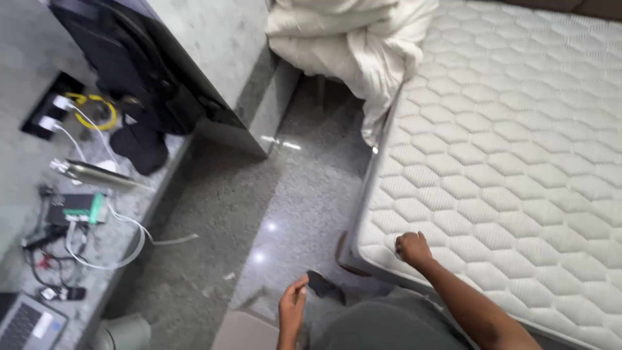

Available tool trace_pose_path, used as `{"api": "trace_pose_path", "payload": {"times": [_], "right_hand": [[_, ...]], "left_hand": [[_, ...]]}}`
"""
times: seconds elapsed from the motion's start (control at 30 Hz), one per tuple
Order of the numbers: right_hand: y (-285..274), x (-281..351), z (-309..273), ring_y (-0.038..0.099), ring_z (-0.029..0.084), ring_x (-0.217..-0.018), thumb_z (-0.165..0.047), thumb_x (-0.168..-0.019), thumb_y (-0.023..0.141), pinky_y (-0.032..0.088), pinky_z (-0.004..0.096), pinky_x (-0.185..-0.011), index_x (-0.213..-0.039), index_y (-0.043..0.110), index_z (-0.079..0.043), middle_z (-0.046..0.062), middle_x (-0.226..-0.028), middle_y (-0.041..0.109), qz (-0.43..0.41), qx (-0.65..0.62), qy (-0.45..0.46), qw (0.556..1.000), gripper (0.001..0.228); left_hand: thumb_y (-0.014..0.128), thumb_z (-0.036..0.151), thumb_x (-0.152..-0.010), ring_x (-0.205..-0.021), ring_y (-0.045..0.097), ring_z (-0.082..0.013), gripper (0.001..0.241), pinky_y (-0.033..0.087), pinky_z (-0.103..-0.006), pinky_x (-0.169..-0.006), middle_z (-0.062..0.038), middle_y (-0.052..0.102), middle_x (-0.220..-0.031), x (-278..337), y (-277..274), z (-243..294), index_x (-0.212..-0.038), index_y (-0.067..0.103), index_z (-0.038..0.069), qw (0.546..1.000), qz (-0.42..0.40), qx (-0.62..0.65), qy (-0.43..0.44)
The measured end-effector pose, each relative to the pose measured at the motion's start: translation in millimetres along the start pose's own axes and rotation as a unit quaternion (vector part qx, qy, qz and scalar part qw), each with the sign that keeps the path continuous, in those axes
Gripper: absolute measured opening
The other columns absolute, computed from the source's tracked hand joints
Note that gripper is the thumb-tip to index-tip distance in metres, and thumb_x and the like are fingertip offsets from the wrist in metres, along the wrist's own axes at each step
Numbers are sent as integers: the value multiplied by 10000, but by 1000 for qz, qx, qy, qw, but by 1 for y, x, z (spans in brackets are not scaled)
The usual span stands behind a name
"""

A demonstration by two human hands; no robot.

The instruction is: The person cleans the bed frame using a white cloth. They wipe the side and headboard of the bed frame, moving around the bed to reach different sections.

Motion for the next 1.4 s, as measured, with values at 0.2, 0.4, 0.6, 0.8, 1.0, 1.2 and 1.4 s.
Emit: {"api": "trace_pose_path", "payload": {"times": [0.2, 0.4, 0.6, 0.8, 1.0, 1.2, 1.4], "right_hand": [[-2, -90, -63, 695, 365, -943, -239, -954, 583, 567, 513, -794, -1123, 633, -114, 168, -1064, 687, 15, -158, -7, 987, 216], [-108, -110, -79, 693, 358, -1023, -302, -926, 640, 582, 498, -848, -1222, 641, -148, 146, -1152, 667, -12, -89, 46, 995, 333], [-112, -126, -63, 724, 291, -1024, -254, -870, 750, 629, 433, -845, -1352, 635, -174, 116, -1236, 671, -81, -73, 98, 989, 502], [-71, -196, -44, 729, 315, -992, -213, -817, 784, 607, 423, -876, -1237, 721, -115, 169, -1177, 708, -41, -156, 91, 983, 436], [-6, -304, 0, 768, 251, -784, -151, -787, 751, 608, 399, -742, -1147, 735, -40, 170, -926, 798, 16, -378, 141, 915, 377], [14, -364, 45, 648, 243, -642, -253, -943, 590, 547, 407, -574, -1322, 557, -133, 126, -882, 725, 10, -673, 256, 694, 399], [-72, -385, 97, 718, 234, -900, -140, -1000, 571, 620, 406, -739, -1204, 565, -45, 121, -1044, 693, 159, -806, 275, 499, 225]], "left_hand": [[587, 81, -985, -1227, 658, -231, 309, 489, -360, -1084, -159, 706, -1295, -23, -96, 23, -1269, 631, -29, 996, 48, 71, 8], [602, 60, -991, -1247, 650, -259, 271, 474, -383, -1108, -202, 701, -1311, -43, -120, -27, -1226, 662, -59, 990, 80, 109, 24], [606, 53, -989, -1263, 649, -269, 296, 467, -383, -1109, -205, 697, -1335, -66, -121, -8, -1258, 638, -66, 995, 41, 92, 10], [598, 49, -962, -1287, 642, -267, 416, 468, -387, -1102, -190, 672, -1369, -149, -126, 25, -1368, 562, -28, 997, 15, 52, -51], [612, 24, -966, -1291, 652, -269, 305, 490, -394, -1089, -185, 708, -1331, -301, -116, 29, -1266, 657, -16, 992, -109, -57, -33], [656, 53, -930, -1171, 715, -210, 250, 541, -343, -1008, -96, 773, -1248, -492, 1, 145, -1161, 752, 54, 936, -253, -245, 23], [655, 87, -910, -1170, 711, -194, 338, 550, -339, -976, -81, 755, -1234, -625, 169, 315, -1243, 713, 93, 880, -340, -311, 119]]}}
Point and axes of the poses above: each hand's wrist, its own x-axis away from the middle knuckle, its own y-axis out of the palm, z = x × y, the point moved 1 cm from there along -x, towards the middle knuckle
